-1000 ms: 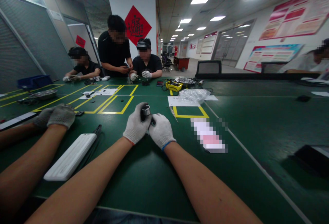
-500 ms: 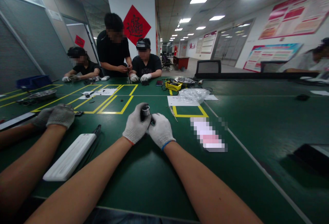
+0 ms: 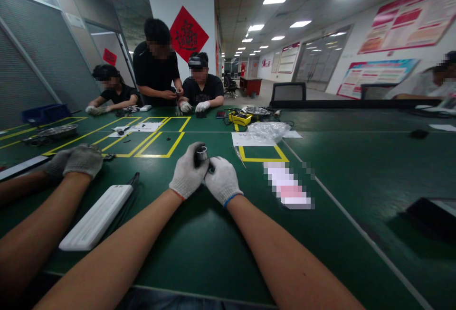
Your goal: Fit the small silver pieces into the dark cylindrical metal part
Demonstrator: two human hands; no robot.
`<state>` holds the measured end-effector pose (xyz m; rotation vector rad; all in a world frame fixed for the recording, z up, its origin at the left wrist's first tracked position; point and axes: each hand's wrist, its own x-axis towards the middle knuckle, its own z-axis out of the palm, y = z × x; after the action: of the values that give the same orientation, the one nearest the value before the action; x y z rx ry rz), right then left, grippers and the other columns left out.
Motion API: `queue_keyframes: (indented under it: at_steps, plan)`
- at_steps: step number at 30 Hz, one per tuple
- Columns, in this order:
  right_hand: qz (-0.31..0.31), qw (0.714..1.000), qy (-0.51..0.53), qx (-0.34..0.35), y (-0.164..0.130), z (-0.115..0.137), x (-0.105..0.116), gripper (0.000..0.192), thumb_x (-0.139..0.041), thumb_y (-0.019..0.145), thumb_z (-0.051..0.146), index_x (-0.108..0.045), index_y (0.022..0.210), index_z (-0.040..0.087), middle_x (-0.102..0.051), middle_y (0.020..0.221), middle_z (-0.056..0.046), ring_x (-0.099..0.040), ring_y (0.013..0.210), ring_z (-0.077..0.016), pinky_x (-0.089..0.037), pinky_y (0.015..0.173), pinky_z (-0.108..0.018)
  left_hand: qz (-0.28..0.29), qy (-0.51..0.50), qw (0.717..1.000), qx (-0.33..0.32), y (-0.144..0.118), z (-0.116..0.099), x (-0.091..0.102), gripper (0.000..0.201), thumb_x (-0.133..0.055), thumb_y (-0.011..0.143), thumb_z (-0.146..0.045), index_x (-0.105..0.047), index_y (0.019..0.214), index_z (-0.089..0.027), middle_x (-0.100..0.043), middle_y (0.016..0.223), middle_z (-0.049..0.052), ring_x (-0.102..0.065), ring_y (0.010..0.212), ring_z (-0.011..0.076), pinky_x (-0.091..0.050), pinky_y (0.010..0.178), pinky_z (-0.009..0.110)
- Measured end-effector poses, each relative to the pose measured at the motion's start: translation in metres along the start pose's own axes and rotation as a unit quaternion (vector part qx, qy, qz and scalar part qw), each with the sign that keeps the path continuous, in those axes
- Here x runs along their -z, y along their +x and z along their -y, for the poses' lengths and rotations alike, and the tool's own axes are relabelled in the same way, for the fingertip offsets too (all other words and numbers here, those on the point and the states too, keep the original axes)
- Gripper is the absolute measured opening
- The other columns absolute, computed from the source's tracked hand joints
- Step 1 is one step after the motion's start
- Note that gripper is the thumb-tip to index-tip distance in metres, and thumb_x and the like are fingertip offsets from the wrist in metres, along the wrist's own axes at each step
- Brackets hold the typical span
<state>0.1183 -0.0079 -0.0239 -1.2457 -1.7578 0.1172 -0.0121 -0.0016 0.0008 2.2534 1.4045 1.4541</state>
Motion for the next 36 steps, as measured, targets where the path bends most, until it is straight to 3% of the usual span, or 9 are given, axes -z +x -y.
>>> queue_keyframes:
  at_steps: [36]
  plan:
    - [0.012, 1.000, -0.001, -0.014, 0.0006, 0.0003, -0.0009, 0.014, -0.058, 0.079, 0.016, -0.054, 0.066, 0.022, -0.062, 0.074, -0.004, -0.053, 0.070, -0.0181, -0.036, 0.065, -0.029, 0.006, 0.002, 1.000, 0.005, 0.0002, -0.0002, -0.0001, 0.041, -0.063, 0.085, -0.018, -0.058, 0.126, -0.019, -0.075, 0.114, 0.009, -0.073, 0.104, 0.0248, -0.059, 0.092, 0.037]
